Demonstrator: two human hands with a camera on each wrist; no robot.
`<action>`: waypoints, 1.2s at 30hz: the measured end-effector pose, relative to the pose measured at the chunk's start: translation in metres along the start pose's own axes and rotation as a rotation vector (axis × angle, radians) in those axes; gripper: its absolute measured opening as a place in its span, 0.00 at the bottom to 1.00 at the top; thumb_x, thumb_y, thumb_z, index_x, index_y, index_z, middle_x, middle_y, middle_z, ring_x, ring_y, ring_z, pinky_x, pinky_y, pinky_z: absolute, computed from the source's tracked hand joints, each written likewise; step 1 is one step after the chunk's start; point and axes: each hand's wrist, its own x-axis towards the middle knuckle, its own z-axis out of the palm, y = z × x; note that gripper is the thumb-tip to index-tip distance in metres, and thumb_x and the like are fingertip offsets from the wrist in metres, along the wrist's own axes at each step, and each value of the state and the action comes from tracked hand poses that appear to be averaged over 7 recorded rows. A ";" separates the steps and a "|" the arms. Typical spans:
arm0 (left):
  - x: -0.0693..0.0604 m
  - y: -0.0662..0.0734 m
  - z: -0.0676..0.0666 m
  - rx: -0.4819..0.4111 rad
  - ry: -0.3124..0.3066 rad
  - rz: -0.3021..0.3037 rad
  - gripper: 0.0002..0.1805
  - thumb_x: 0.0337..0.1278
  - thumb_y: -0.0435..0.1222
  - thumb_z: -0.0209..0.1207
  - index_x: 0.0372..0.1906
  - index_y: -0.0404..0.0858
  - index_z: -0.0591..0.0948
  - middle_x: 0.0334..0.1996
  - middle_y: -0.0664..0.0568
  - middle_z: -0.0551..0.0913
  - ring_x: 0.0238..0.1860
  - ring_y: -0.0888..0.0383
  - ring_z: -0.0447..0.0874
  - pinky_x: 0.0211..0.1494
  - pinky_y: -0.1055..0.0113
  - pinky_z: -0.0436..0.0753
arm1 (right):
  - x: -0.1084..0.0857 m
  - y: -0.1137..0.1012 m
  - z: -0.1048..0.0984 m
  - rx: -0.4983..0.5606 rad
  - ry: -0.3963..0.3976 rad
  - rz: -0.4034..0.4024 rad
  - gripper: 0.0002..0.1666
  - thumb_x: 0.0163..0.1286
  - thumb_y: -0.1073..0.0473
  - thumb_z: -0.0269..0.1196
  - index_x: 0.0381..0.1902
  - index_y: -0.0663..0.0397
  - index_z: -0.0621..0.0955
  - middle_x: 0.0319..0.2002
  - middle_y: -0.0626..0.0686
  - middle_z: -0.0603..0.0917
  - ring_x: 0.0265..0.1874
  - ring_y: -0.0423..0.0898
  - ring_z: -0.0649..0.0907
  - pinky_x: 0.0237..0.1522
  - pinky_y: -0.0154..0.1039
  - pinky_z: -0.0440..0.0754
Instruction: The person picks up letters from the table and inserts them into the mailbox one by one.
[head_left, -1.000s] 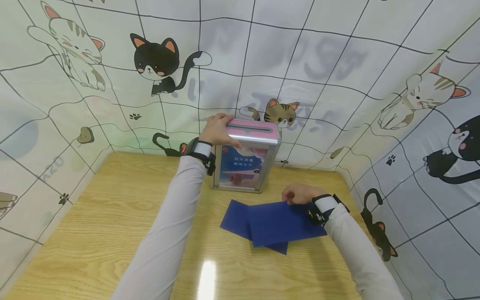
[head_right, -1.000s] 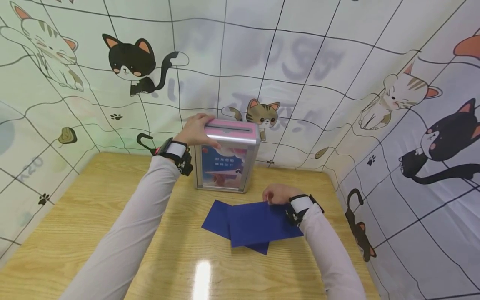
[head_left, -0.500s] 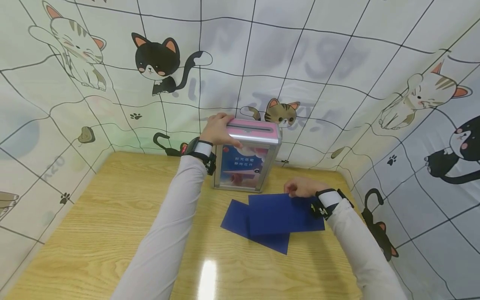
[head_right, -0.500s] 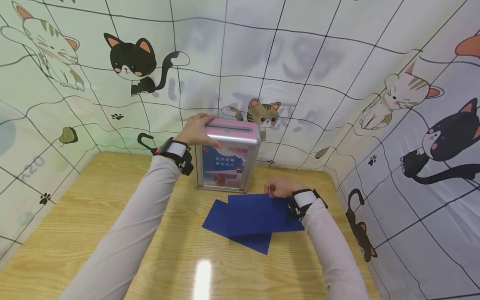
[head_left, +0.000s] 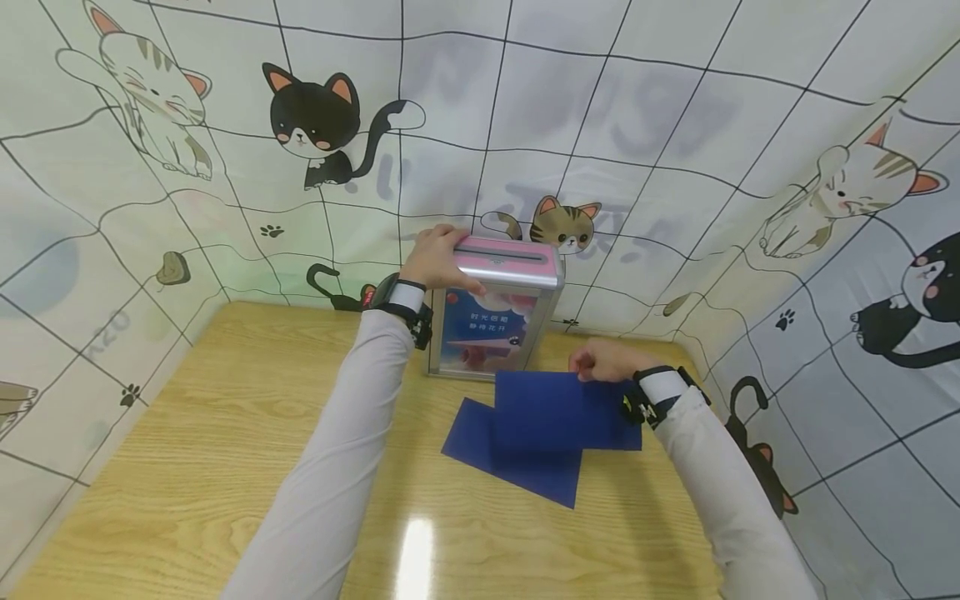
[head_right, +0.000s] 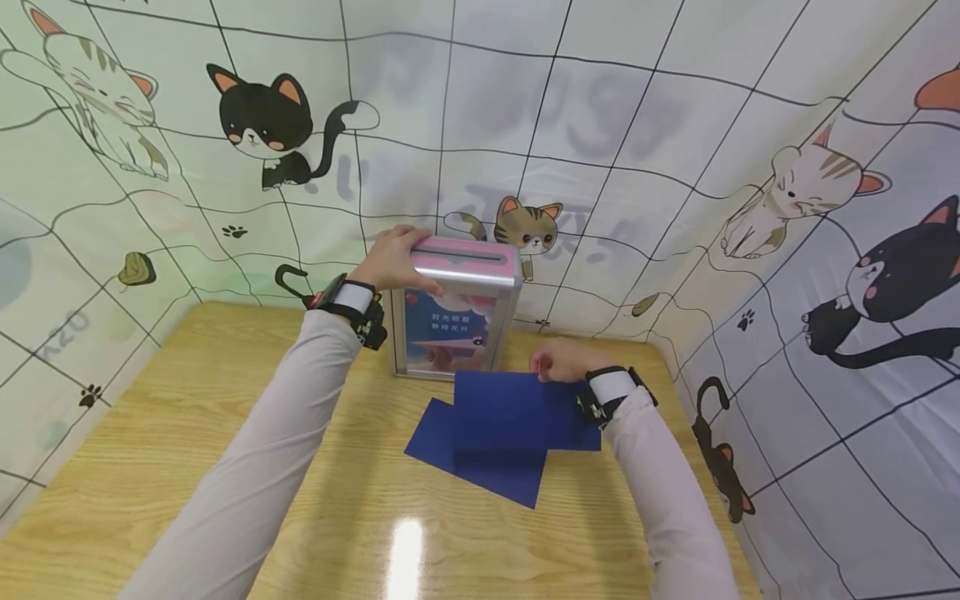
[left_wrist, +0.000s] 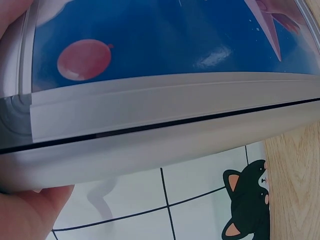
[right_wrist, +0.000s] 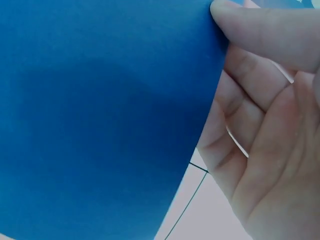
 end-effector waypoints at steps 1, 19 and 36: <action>0.000 0.000 0.000 0.002 0.000 -0.001 0.59 0.19 0.58 0.71 0.67 0.44 0.61 0.66 0.46 0.58 0.65 0.45 0.52 0.63 0.53 0.63 | 0.000 0.000 -0.001 -0.006 0.004 -0.005 0.08 0.57 0.73 0.56 0.30 0.56 0.78 0.30 0.48 0.80 0.28 0.42 0.75 0.30 0.35 0.73; 0.001 -0.001 0.000 0.010 0.005 0.004 0.58 0.19 0.58 0.71 0.67 0.44 0.62 0.65 0.46 0.59 0.64 0.45 0.53 0.62 0.54 0.65 | -0.010 -0.010 -0.027 -0.063 0.155 -0.044 0.04 0.59 0.70 0.58 0.28 0.57 0.77 0.29 0.52 0.79 0.29 0.45 0.77 0.30 0.38 0.75; 0.002 -0.002 0.001 0.008 0.008 0.009 0.58 0.19 0.59 0.70 0.67 0.44 0.62 0.65 0.46 0.59 0.65 0.45 0.53 0.61 0.54 0.65 | -0.008 -0.008 -0.026 0.110 0.205 -0.033 0.14 0.59 0.73 0.58 0.22 0.58 0.65 0.22 0.50 0.71 0.23 0.48 0.77 0.24 0.35 0.78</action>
